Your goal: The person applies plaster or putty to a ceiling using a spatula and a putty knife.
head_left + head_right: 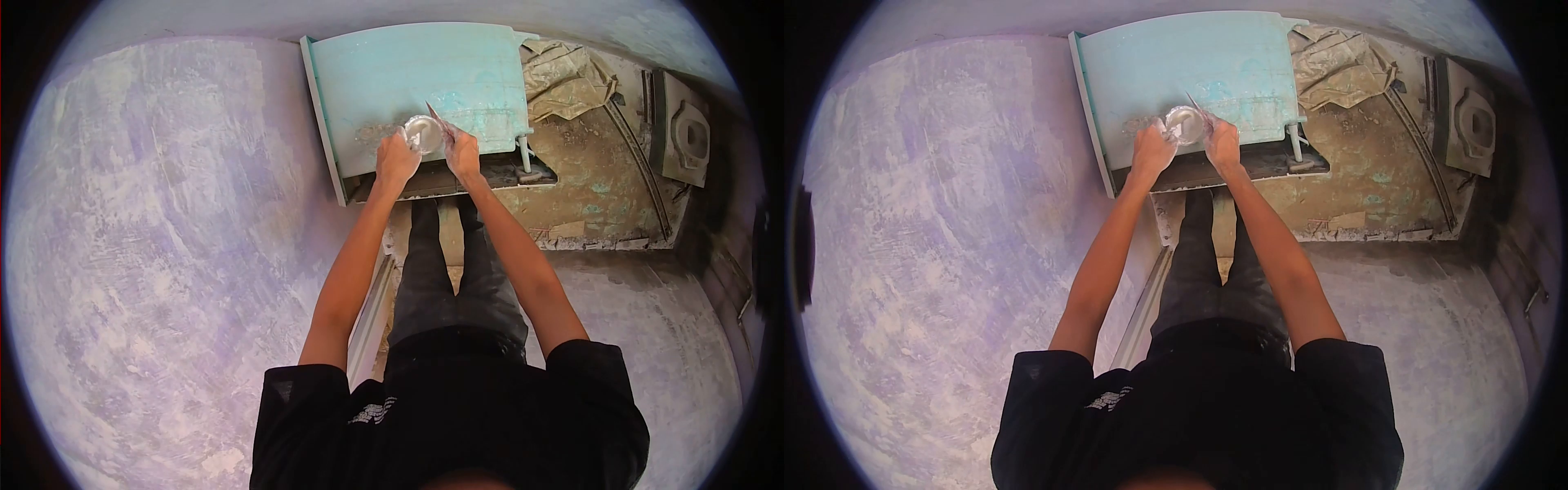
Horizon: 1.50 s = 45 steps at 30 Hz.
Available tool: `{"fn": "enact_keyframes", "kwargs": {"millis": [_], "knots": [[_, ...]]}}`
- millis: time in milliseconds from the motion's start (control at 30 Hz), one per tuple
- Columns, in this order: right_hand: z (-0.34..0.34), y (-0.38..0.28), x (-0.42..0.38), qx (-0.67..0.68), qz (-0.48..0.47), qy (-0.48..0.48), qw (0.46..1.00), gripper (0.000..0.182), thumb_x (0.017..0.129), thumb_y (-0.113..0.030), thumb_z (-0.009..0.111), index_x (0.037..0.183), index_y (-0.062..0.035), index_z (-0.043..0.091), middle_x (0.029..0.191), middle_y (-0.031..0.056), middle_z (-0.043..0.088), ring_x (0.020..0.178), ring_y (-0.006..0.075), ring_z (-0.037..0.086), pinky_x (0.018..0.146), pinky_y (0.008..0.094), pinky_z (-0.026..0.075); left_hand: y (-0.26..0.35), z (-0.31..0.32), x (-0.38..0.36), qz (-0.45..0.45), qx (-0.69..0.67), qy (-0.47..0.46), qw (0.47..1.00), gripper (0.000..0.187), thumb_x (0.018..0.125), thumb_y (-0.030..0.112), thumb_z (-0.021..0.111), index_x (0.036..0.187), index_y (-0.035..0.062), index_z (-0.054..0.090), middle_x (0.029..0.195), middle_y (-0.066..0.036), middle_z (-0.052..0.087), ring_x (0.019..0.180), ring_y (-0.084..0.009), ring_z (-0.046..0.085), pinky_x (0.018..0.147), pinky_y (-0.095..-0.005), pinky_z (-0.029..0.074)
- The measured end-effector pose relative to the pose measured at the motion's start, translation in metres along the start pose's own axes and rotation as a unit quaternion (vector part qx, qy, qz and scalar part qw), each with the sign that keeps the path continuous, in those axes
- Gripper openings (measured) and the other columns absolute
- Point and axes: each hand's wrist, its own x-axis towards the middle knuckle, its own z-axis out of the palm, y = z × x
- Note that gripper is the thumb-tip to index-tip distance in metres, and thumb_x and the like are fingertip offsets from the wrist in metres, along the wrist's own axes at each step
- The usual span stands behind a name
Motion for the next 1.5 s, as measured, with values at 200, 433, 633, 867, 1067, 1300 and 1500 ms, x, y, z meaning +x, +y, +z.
{"fn": "enact_keyframes", "kwargs": {"millis": [200,433,633,867,1067,1300,1500], "knots": [[0.007,0.006,-0.001,0.008,-0.017,0.009,1.0,0.03,0.087,-0.006,0.053,0.115,-0.0074,0.064,0.096,0.0242,0.065,0.093,0.0427,0.062,0.078,0.0464,0.05,0.004,0.005,0.012,0.005,0.069,-0.009,0.998,0.034,0.078,0.008,0.062,0.108,-0.0069,0.057,0.094,-0.03,0.064,0.095,-0.0435,0.063,0.082,-0.0492,0.051],[0.008,0.002,-0.001,0.01,-0.005,-0.006,1.0,0.032,0.087,-0.001,0.052,0.118,-0.0037,0.063,0.102,0.0249,0.065,0.096,0.0381,0.065,0.08,0.0394,0.051,-0.005,0.048,0.03,0.019,0.066,-0.009,0.998,0.029,0.081,0.007,0.058,0.109,-0.0023,0.059,0.1,-0.027,0.065,0.096,-0.0454,0.062,0.083,-0.0519,0.05],[0.014,0.005,0.0,0.014,0.006,0.008,1.0,0.032,0.086,-0.005,0.053,0.116,-0.0095,0.065,0.093,0.0243,0.065,0.09,0.0427,0.063,0.077,0.0464,0.051,-0.017,0.045,0.033,0.069,0.048,-0.03,0.996,0.023,0.081,0.006,0.058,0.103,-0.0017,0.063,0.097,-0.027,0.064,0.094,-0.0445,0.062,0.082,-0.0482,0.051],[0.01,0.009,0.004,-0.003,0.035,-0.02,0.999,0.032,0.088,-0.009,0.055,0.117,-0.0124,0.065,0.094,0.0247,0.065,0.091,0.0427,0.062,0.079,0.0477,0.05,-0.052,0.017,0.036,0.076,-0.03,-0.049,0.995,0.028,0.077,0.019,0.07,0.101,0.0042,0.065,0.095,-0.021,0.067,0.094,-0.0398,0.063,0.082,-0.0456,0.049],[0.01,0.015,0.004,0.008,0.019,-0.024,0.999,0.031,0.089,-0.012,0.055,0.119,-0.0099,0.063,0.097,0.0233,0.066,0.093,0.0418,0.063,0.081,0.046,0.05,-0.068,-0.004,0.03,0.068,-0.08,-0.069,0.992,0.03,0.078,0.024,0.073,0.097,0.0014,0.065,0.086,-0.016,0.068,0.08,-0.03,0.066,0.074,-0.0386,0.05],[-0.015,0.026,0.005,0.038,0.005,0.013,0.999,0.031,0.091,-0.017,0.056,0.12,-0.0047,0.062,0.1,0.0227,0.067,0.093,0.0345,0.067,0.082,0.041,0.05,-0.09,-0.013,0.017,-0.014,-0.229,-0.115,0.967,0.022,0.084,0.02,0.069,0.095,0.001,0.065,0.079,-0.004,0.065,0.062,-0.01,0.055,0.052,-0.0265,0.042],[-0.06,0.038,0.001,0.325,0.145,-0.018,0.934,0.032,0.094,-0.019,0.056,0.12,-0.0003,0.06,0.088,0.0068,0.068,0.075,0.0156,0.065,0.073,0.0342,0.055,-0.094,-0.021,-0.009,-0.048,-0.367,-0.113,0.922,0.025,0.084,0.019,0.068,0.099,-0.0007,0.064,0.074,-0.006,0.063,0.055,-0.0088,0.051,0.045,-0.0254,0.037]]}}
